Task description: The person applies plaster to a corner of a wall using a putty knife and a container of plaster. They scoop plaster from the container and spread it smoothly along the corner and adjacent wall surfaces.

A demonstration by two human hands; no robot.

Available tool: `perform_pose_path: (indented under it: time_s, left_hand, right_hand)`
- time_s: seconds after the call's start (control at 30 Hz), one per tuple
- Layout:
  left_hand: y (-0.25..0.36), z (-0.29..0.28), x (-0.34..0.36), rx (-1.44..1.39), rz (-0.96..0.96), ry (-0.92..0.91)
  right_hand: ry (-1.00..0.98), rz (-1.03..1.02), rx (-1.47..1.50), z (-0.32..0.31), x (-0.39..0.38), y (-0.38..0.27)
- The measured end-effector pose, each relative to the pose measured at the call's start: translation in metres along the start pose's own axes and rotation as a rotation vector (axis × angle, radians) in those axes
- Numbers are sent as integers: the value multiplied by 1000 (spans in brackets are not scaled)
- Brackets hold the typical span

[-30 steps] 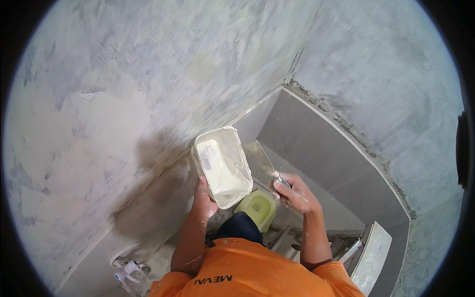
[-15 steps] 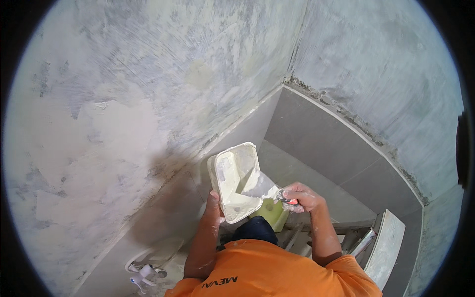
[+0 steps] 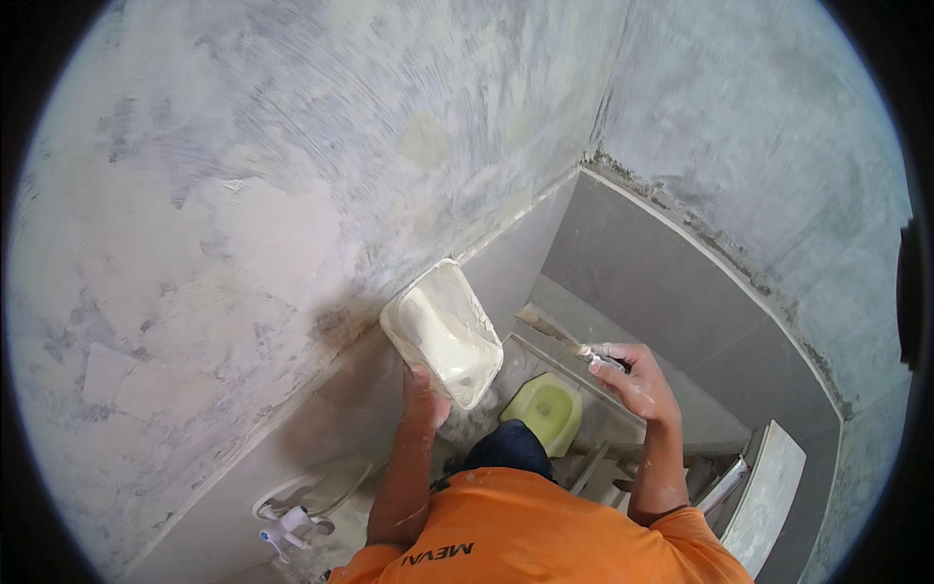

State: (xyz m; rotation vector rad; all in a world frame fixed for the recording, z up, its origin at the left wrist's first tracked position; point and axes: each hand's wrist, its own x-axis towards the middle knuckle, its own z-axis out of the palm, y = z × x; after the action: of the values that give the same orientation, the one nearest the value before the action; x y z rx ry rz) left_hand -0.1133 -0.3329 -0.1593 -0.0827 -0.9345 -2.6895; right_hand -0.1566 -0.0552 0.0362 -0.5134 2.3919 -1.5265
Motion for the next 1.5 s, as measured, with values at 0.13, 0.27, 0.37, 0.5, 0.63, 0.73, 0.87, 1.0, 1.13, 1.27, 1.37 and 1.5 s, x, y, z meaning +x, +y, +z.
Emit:
perform_pose_path:
  time_s: [0.13,0.27,0.37,0.5,0.63,0.73,0.87,1.0,1.13,1.27,1.37,1.5]
  left_hand:
    - [-5,-4,4,57,71,5]
    - [-5,21,5,99,56,167]
    - [-22,0,10,37,182,124]
    - [-40,-7,1,211,159,132]
    - [-18,43,6,144,46,69]
    - [-15,57,21,28,-24,34]
    - [6,98,39,-105,-96,-88]
    - [25,145,53,-72,-118,-107]
    - [43,183,63,3,-146,-240]
    - [63,218,79,-69,-191,-232]
    - [73,226,98,-115,-169,-368]
    - [81,239,114,-81,-136,-391]
  right_hand:
    - [-25,-197,-272,5,-8,-12]
    - [125,-264,-562,27,-17,3]
    - [225,-279,-590,44,-19,14]
    - [408,-333,-599,55,-12,10]
    - [504,-403,-504,42,5,-9]
    - [479,-465,-298,16,16,-16]
    - [175,-226,183,-22,4,-44]
    - [-58,-130,490,-44,2,-60]
    - [-220,41,609,-64,-1,-68]
    - [-242,15,535,-88,4,-85]
    - [-243,12,486,-109,4,-98]
    - [-207,12,418,-135,7,-98]
